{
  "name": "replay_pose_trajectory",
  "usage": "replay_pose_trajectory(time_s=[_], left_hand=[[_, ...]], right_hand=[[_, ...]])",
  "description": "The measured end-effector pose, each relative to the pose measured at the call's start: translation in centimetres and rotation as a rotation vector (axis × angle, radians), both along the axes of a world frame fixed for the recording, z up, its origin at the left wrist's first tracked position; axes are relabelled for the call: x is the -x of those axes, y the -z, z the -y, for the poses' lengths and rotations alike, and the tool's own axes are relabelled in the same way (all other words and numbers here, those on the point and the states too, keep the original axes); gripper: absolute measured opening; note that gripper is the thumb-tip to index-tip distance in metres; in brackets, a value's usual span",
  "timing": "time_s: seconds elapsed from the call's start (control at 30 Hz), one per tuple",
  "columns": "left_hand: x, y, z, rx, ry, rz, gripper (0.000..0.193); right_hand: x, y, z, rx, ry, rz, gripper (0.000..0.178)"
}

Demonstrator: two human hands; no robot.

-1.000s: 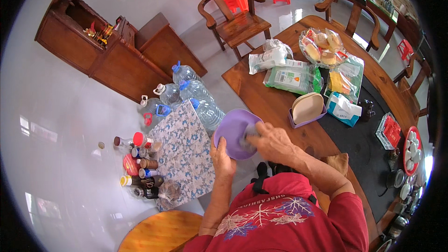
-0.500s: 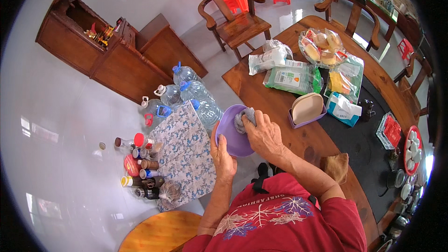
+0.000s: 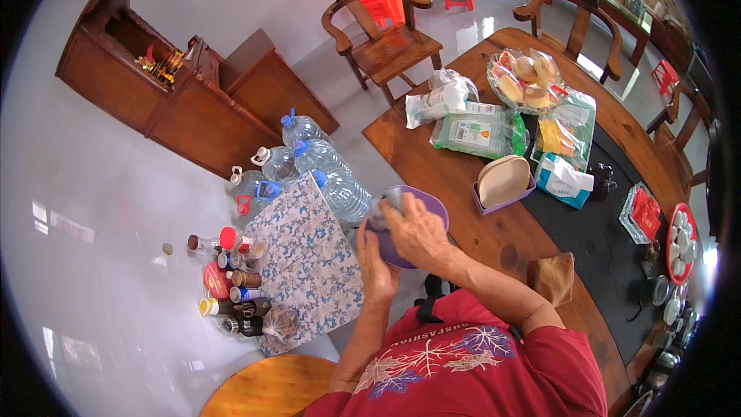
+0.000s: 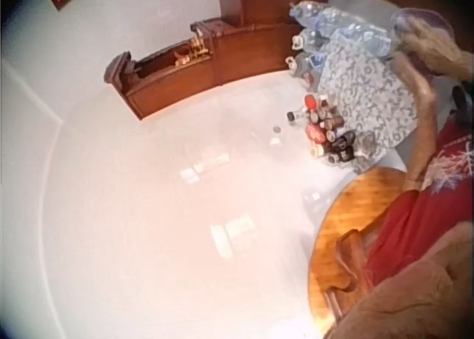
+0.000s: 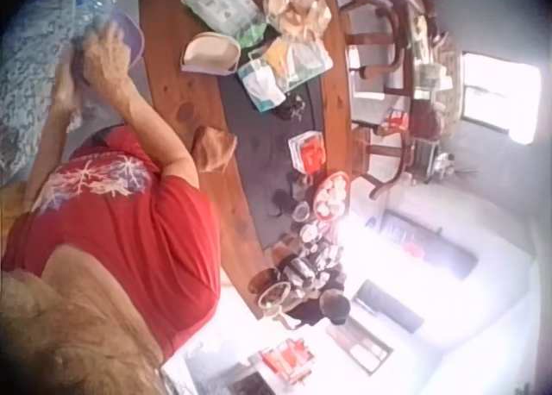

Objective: The person wipes a beige plate and a purple lid with a grey cloth, then wipes the exterior of several packaged food items on a wooden table. The person places the cleaned items and packages onto a side table and continues wiping the main table surface.

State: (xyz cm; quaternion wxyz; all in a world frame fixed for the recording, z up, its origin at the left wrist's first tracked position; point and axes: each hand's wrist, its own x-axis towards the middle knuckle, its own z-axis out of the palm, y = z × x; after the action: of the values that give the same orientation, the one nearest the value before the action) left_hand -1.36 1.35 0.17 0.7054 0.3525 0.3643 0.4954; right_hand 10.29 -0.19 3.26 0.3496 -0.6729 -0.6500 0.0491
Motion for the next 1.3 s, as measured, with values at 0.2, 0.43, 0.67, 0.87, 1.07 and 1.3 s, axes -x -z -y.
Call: replay_pose_trajectory(time_s=[0.2, 0.43, 0.67, 0.87, 1.07, 1.3], left_hand=[[2.7, 1.2, -1.4, 0.030, 0.064, 0.006, 0.043], [2.6, 0.8, -1.5, -0.235, -0.077, -0.320, 0.030], [1.2, -1.2, -1.1, -0.461, -0.125, -0.560, 0.027], [-2.1, -1.7, -0.5, -0.186, -0.073, -0.202, 0.030], [-6.8, -1.6, -1.6, -0.309, -0.001, -0.246, 0.021], [-16.8, 0.4, -0.4, -0.656, 0.209, -0.291, 0.019]], right_hand=[[-1.0, 0.0, 1.4, 0.246, -0.575, 0.075, 0.035], [-4.0, 0.4, 5.7, 0.340, -0.278, 0.327, 0.008], [-8.1, 1.4, 7.1, 0.201, 0.198, -0.107, 0.031], [-10.0, 6.9, 8.6, 0.269, -0.032, -0.556, 0.034], [-11.9, 8.3, 13.9, 0.406, 0.474, -0.315, 0.041], [-12.8, 15.2, 14.6, 0.221, 0.689, 0.052, 0.049]])
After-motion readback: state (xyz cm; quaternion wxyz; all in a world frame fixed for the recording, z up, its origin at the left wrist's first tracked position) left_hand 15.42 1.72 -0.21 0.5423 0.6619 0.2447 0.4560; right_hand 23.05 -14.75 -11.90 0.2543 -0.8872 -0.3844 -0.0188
